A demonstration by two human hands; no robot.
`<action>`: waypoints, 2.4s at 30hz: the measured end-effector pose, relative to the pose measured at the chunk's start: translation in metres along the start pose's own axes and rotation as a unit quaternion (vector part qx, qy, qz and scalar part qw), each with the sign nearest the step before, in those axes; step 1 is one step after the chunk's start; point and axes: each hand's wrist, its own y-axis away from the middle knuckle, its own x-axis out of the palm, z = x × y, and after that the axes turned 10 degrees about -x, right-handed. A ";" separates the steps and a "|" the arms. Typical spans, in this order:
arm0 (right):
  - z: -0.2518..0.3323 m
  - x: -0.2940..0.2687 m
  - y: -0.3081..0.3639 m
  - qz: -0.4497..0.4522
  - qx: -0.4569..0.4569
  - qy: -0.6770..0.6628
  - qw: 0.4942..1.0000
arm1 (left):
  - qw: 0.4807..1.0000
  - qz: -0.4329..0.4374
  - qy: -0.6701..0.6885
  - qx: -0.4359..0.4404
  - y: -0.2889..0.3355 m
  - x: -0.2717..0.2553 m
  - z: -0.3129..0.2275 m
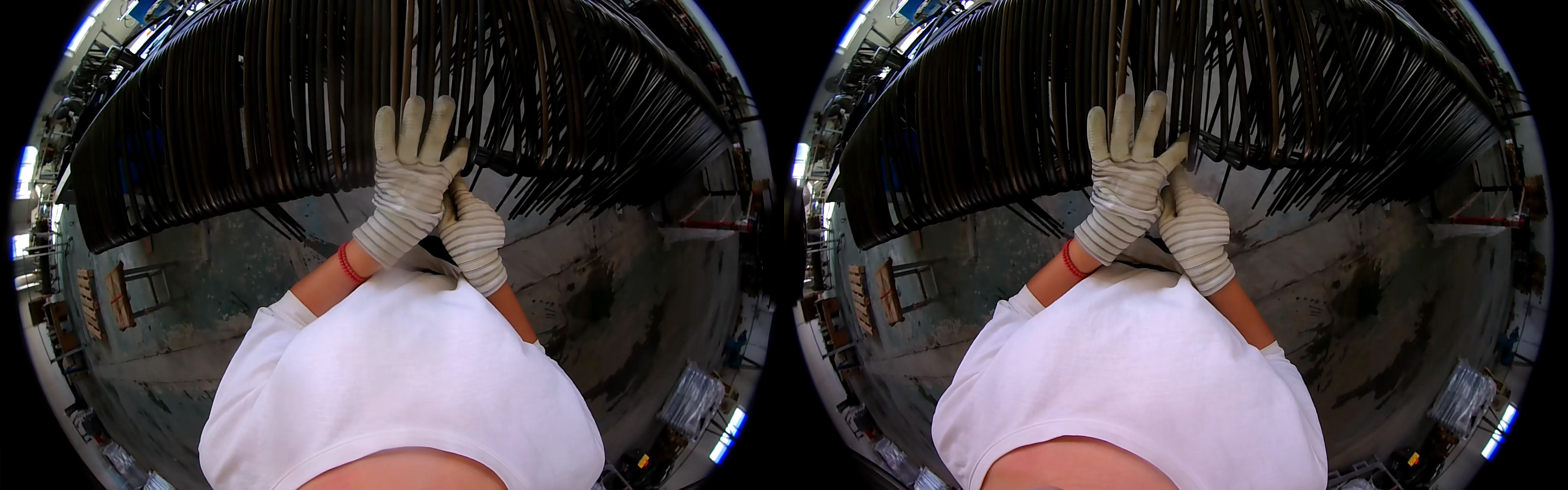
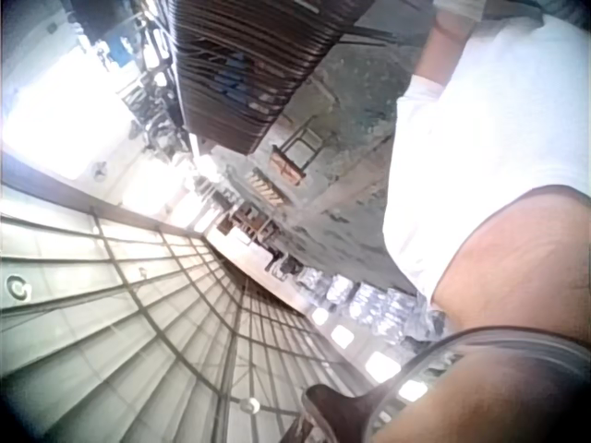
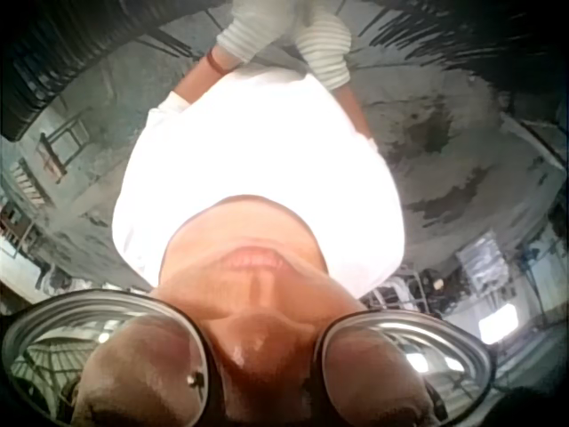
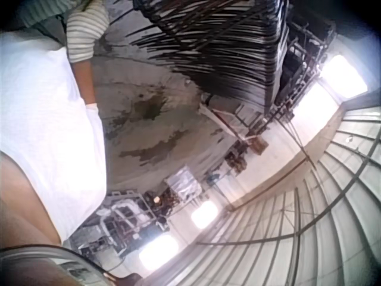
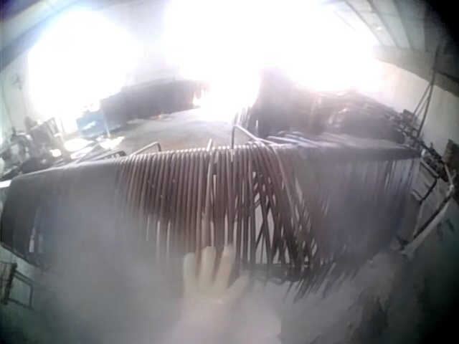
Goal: The person uses gloved hands to manipulate and align multiple dark metal chair frames stacked on a rack. They repeatedly adjust the position of the frames, ensuring they are properly aligned and secured within the stack.
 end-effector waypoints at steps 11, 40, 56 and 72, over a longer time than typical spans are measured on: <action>0.004 -0.031 0.002 -0.174 0.018 -0.117 0.978 | 0.997 0.036 -0.064 0.004 -0.009 -0.007 -0.011; -0.057 -0.039 -0.003 0.015 -0.053 -0.178 0.982 | 0.995 0.083 0.002 -0.048 -0.023 0.006 -0.060; -0.076 -0.057 -0.015 -0.014 -0.068 -0.103 0.992 | 0.995 0.039 -0.012 -0.096 -0.014 0.014 -0.071; -0.087 -0.055 -0.014 0.086 -0.055 -0.134 0.986 | 0.995 0.080 -0.053 -0.035 -0.037 0.022 -0.093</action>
